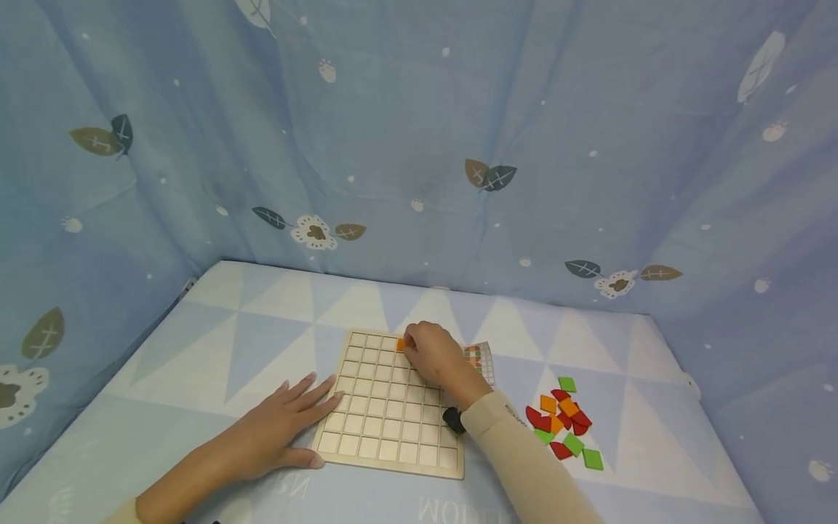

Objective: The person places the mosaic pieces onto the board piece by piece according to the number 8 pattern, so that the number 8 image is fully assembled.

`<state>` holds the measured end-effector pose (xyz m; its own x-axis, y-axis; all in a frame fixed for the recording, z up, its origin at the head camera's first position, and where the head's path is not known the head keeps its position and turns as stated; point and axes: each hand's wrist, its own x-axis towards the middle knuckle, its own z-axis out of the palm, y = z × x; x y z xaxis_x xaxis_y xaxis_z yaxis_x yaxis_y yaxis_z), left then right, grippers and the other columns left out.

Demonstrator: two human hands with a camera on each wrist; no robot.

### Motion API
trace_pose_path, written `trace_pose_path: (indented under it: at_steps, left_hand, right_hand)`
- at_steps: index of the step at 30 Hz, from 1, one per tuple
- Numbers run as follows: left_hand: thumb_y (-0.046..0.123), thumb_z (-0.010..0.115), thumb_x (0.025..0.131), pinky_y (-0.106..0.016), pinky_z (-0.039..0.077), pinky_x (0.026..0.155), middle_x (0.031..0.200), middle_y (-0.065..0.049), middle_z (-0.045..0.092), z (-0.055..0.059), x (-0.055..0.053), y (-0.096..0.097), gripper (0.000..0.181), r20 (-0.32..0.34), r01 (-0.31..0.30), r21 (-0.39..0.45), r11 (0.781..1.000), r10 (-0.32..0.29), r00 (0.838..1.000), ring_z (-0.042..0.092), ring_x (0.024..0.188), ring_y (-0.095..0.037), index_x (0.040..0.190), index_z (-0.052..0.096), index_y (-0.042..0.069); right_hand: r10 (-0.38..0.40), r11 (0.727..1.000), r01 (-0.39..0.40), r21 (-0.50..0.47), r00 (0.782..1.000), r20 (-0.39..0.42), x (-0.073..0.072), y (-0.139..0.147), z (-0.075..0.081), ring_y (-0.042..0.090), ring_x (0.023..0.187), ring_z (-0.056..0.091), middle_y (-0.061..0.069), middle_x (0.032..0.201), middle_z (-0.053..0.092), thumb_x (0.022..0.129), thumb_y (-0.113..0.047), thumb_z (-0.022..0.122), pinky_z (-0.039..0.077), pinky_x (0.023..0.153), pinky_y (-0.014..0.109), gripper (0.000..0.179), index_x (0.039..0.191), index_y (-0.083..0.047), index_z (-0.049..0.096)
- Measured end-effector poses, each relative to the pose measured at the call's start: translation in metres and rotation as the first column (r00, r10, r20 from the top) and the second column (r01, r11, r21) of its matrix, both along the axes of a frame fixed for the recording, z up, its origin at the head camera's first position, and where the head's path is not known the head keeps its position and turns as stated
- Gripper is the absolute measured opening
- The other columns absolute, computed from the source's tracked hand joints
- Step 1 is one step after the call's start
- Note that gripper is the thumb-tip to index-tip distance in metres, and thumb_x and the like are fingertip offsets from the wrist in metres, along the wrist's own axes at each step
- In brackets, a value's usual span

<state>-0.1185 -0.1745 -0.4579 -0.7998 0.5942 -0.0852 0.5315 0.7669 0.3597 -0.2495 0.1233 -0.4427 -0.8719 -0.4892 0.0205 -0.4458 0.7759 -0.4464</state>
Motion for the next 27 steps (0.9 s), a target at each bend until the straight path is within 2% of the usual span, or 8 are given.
trace_pose_path:
  at_steps: [7,13,15,19,22,27]
  left_hand:
    - [0.062,0.068,0.093,-0.071,0.024,0.118,0.172,-0.011,0.024,-0.002,-0.001,0.0,0.092,-0.013,0.009,-0.015,1.0,-0.009,1.0,0.019,0.156,-0.044,0.164,0.037,0.014]
    - [0.061,0.068,0.093,-0.071,0.023,0.118,0.172,-0.012,0.024,0.0,0.001,0.0,0.091,-0.01,0.013,-0.018,1.0,-0.013,1.0,0.019,0.156,-0.045,0.164,0.037,0.013]
    - [0.061,0.067,0.094,-0.071,0.023,0.118,0.172,-0.012,0.024,0.001,0.001,0.0,0.091,-0.01,0.014,-0.021,1.0,-0.014,1.0,0.019,0.156,-0.045,0.164,0.036,0.013]
    - [0.062,0.066,0.094,-0.07,0.023,0.118,0.172,-0.012,0.023,0.001,0.002,0.0,0.091,-0.02,0.009,-0.03,1.0,-0.01,1.0,0.019,0.156,-0.045,0.165,0.035,0.013]
    - [0.063,0.065,0.094,-0.07,0.023,0.118,0.172,-0.012,0.024,0.0,0.001,0.0,0.091,-0.029,0.006,-0.026,1.0,-0.007,1.0,0.019,0.156,-0.044,0.165,0.035,0.013]
    - [0.063,0.065,0.094,-0.07,0.023,0.118,0.172,-0.012,0.024,0.0,0.001,0.001,0.091,-0.03,0.011,-0.02,1.0,-0.012,0.999,0.019,0.156,-0.045,0.164,0.036,0.013]
  right_hand:
    - [0.055,0.998,-0.055,-0.01,0.998,-0.018,0.028,0.026,0.01,0.02,0.102,0.066,0.003,0.112,0.069,0.101,-0.014,0.07,0.056,0.086,0.04,0.017,0.116,-0.006,0.074]
    - [0.055,0.999,-0.055,-0.004,0.998,-0.012,0.054,0.071,0.021,0.016,0.099,0.067,-0.004,0.109,0.071,0.099,-0.015,0.073,0.058,0.084,0.037,0.015,0.113,-0.009,0.074]
    - [0.045,0.999,-0.045,-0.007,0.999,-0.015,0.06,0.089,0.024,0.014,0.096,0.067,-0.004,0.107,0.072,0.099,-0.012,0.073,0.059,0.08,0.035,0.014,0.112,-0.009,0.074]
    - [-0.03,0.999,0.03,0.016,0.999,-0.02,0.065,0.123,0.028,0.015,0.094,0.068,-0.002,0.108,0.072,0.099,-0.008,0.072,0.059,0.075,0.033,0.014,0.112,-0.008,0.075]
    - [-0.1,0.994,0.101,0.049,0.995,-0.02,0.065,0.147,0.029,0.018,0.095,0.067,0.001,0.109,0.073,0.098,-0.006,0.071,0.06,0.078,0.038,0.015,0.113,-0.006,0.075]
    - [-0.198,0.98,0.195,0.051,0.977,0.08,0.071,0.184,0.026,0.019,0.09,0.066,0.003,0.105,0.072,0.098,-0.009,0.072,0.061,0.075,0.038,0.019,0.116,-0.002,0.073]
